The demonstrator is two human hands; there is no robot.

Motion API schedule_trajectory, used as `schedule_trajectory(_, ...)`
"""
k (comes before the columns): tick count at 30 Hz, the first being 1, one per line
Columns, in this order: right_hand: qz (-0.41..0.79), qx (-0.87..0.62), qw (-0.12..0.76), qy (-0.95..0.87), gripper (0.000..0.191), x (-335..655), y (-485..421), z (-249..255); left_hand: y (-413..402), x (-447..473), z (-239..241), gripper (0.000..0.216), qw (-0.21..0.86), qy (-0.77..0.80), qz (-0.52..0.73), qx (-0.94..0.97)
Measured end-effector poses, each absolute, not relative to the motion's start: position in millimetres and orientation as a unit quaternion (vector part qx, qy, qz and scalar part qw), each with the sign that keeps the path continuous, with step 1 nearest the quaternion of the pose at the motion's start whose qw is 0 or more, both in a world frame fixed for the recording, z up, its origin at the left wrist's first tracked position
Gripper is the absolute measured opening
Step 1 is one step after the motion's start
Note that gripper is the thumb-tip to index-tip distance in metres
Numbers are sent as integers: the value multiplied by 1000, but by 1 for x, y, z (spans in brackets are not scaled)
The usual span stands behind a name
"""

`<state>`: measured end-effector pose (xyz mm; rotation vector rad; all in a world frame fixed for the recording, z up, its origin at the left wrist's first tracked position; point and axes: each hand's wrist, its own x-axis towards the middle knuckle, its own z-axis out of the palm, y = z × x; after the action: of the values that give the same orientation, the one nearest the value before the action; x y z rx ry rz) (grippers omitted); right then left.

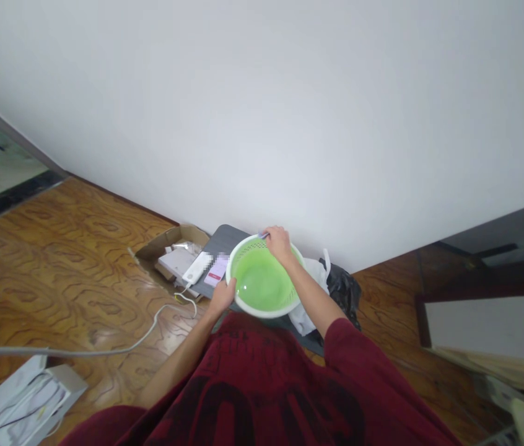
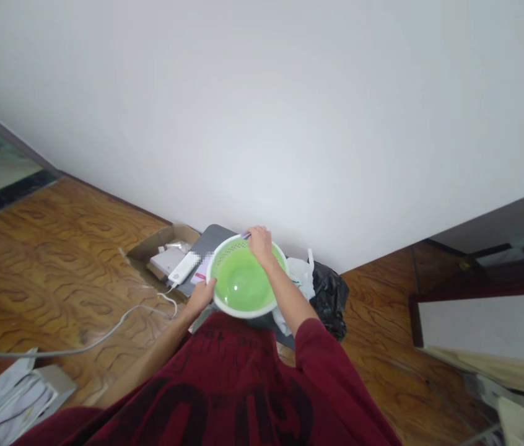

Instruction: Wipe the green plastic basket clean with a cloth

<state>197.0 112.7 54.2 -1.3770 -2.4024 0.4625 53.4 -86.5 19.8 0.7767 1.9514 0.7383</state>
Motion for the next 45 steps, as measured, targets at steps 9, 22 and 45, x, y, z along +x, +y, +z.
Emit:
schedule_trajectory(9, 167, -545, 297, -766, 29, 316, 70, 36, -90, 57, 7, 41, 440, 782, 329, 295)
schedule_trajectory(22, 194, -597, 358, -691, 28, 326, -95, 31, -90, 56, 4, 40, 421, 791, 329, 296)
schedule_trajectory(45, 179, -604, 377, -679, 31, 331, -25, 29, -90, 55, 4, 40, 406, 796, 330, 303)
